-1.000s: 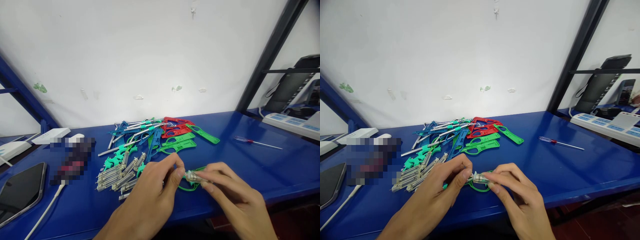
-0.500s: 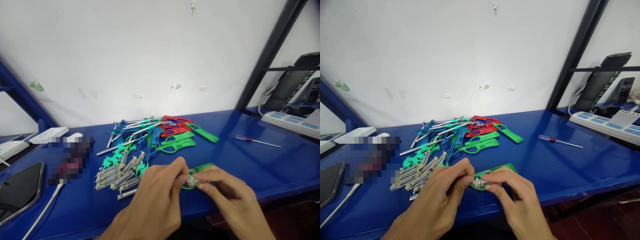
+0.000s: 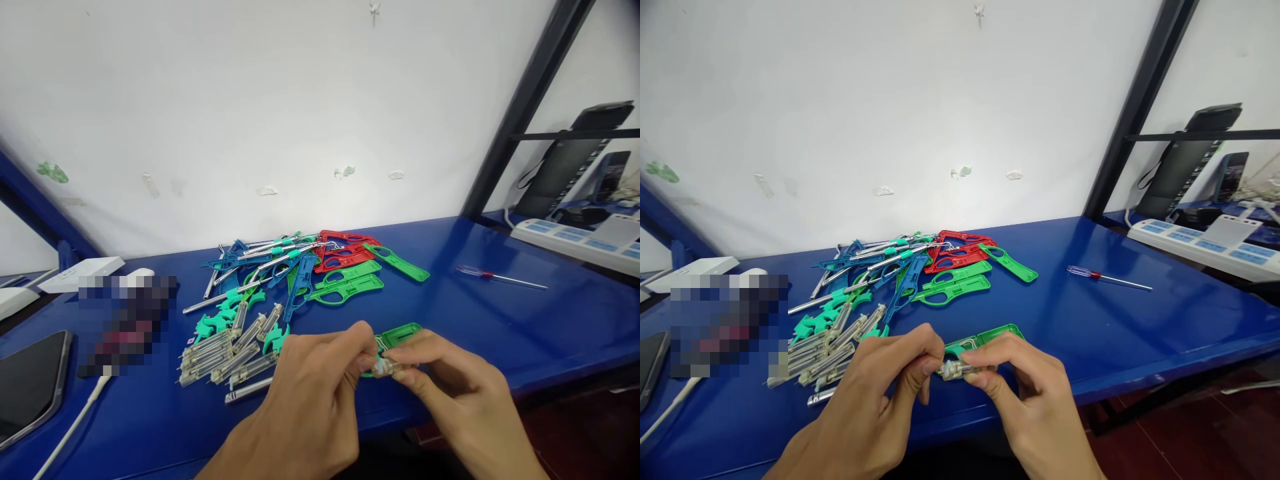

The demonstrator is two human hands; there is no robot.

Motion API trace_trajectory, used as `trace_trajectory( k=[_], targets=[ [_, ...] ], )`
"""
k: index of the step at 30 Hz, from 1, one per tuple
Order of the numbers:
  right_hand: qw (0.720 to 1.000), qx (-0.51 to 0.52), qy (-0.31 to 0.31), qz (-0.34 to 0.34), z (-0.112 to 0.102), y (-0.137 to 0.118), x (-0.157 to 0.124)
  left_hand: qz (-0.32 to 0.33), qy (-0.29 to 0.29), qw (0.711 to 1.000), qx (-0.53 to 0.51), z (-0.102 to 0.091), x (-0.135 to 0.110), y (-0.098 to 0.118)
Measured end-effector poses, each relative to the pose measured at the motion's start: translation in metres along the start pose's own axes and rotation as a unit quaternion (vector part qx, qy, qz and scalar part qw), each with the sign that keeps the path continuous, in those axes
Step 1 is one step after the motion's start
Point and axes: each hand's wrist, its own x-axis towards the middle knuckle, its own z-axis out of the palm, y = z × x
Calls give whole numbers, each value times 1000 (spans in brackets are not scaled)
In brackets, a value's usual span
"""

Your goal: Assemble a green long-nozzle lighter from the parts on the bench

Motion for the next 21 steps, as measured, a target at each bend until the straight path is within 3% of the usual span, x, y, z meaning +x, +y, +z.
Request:
trace_trajectory(
  k=[8, 13, 17, 21],
  targets=[
    [999, -21, 5, -31, 1, -1, -1, -31, -12, 998, -46, -1, 3, 3],
    [998, -45, 12, -52, 3, 5, -2, -120, -40, 989, -80, -2, 3, 2],
    [997, -41, 18, -59, 4, 9, -3, -220, -67, 957, -179, -4, 2, 3],
    [997, -34, 20, -71, 3, 12, -4, -269, -69, 906, -321, -3, 4, 3]
  ],
)
